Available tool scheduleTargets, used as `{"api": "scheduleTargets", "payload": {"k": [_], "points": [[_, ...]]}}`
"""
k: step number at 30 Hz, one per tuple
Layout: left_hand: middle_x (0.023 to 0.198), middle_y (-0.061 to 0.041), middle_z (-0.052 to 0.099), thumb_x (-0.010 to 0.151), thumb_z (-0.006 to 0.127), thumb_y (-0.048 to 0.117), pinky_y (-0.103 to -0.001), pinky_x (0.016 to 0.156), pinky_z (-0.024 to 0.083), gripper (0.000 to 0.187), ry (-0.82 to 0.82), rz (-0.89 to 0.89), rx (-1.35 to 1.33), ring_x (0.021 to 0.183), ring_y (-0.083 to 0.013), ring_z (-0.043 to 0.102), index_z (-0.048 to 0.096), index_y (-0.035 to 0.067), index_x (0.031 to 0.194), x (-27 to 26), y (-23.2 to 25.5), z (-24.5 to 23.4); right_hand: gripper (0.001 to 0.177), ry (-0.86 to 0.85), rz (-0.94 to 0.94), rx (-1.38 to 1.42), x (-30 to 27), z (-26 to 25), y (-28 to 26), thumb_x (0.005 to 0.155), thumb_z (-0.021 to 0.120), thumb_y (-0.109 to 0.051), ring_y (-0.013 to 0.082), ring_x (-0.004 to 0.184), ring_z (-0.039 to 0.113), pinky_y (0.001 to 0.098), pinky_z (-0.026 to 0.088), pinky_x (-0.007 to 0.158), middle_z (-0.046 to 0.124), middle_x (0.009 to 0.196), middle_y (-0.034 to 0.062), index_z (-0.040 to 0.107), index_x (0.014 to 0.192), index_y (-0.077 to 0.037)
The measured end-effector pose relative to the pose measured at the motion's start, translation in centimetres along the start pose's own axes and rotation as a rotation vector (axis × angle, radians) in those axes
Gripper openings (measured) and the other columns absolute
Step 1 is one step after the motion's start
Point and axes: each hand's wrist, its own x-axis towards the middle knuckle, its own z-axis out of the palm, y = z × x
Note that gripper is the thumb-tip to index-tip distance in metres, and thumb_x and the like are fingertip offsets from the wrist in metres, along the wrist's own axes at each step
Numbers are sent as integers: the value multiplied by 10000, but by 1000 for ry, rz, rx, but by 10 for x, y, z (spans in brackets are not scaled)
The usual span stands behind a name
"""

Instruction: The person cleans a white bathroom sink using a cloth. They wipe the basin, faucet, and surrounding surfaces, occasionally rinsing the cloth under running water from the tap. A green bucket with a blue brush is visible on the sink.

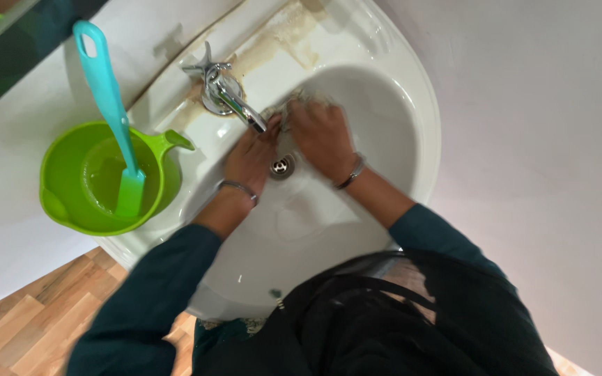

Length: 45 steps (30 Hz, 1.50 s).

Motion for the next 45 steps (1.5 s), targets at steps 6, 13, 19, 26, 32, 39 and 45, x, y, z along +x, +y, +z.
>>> {"api": "scheduleTargets", "payload": {"k": [6, 13, 19, 26, 32, 39, 45], "points": [[1704, -135, 140, 976, 487, 208, -495, 1237, 28, 669, 118, -110, -332, 1578, -289, 67, 329, 237, 1625, 95, 38, -26, 555, 56, -5, -382, -11, -7, 77, 1020, 599, -272, 214, 1588, 229, 653, 142, 1236, 313, 1713, -64, 523, 1570, -247], [1727, -93, 31, 1011, 411, 234, -618, 1245, 5, 558, -312, 106, -790, 1557, -366, 117, 393, 346, 1557, 87, 103, -47, 682, -674, 191, -429, -73, -34, 53, 889, 519, -438, 342, 1533, 68, 756, 5, 1092, 204, 1673, 17, 397, 1546, -302], [1559, -141, 408, 991, 452, 457, -654, 1116, 295, 521, -379, 387, -997, 1423, -353, 395, 534, 154, 1406, -6, 162, -22, 413, -707, 165, -37, -156, -94, -23, 921, 554, -347, 508, 1454, 287, 772, 130, 1105, 444, 1507, 255, 662, 1295, -209], [1024, -139, 690, 938, 590, 410, -446, 852, 550, 406, -605, 710, -1313, 945, -275, 687, 645, 73, 1160, -100, 85, -64, 249, -410, 208, 430, -219, -141, -75, 908, 627, -204, 333, 1464, 428, 590, 335, 1151, 607, 1469, 84, 747, 1127, -203], [833, -149, 710, 1032, 479, 320, -458, 769, 556, 376, -390, 533, -1264, 766, -304, 718, 549, 159, 1364, -66, 38, -171, 228, -328, 312, 579, -204, -182, -28, 842, 688, -172, 365, 1303, 574, 587, 436, 1030, 743, 1182, 87, 735, 1056, -110], [1012, -134, 698, 995, 514, 254, -481, 725, 560, 259, 60, 354, -1240, 789, -320, 712, 651, 168, 1196, -25, -3, -244, 271, 53, 743, 801, -178, -198, 39, 950, 632, -141, 210, 712, 709, 348, 595, 668, 689, 921, 63, 721, 1195, -65], [1381, -168, 594, 1022, 553, 143, -512, 1068, 455, 493, 572, -141, -1036, 1244, -365, 580, 513, 116, 1512, 102, -9, -212, 497, 341, 718, 177, -141, -116, 109, 1069, 604, -244, 362, 1305, 566, 477, 517, 1028, 499, 1484, 228, 525, 1504, -16]]}}
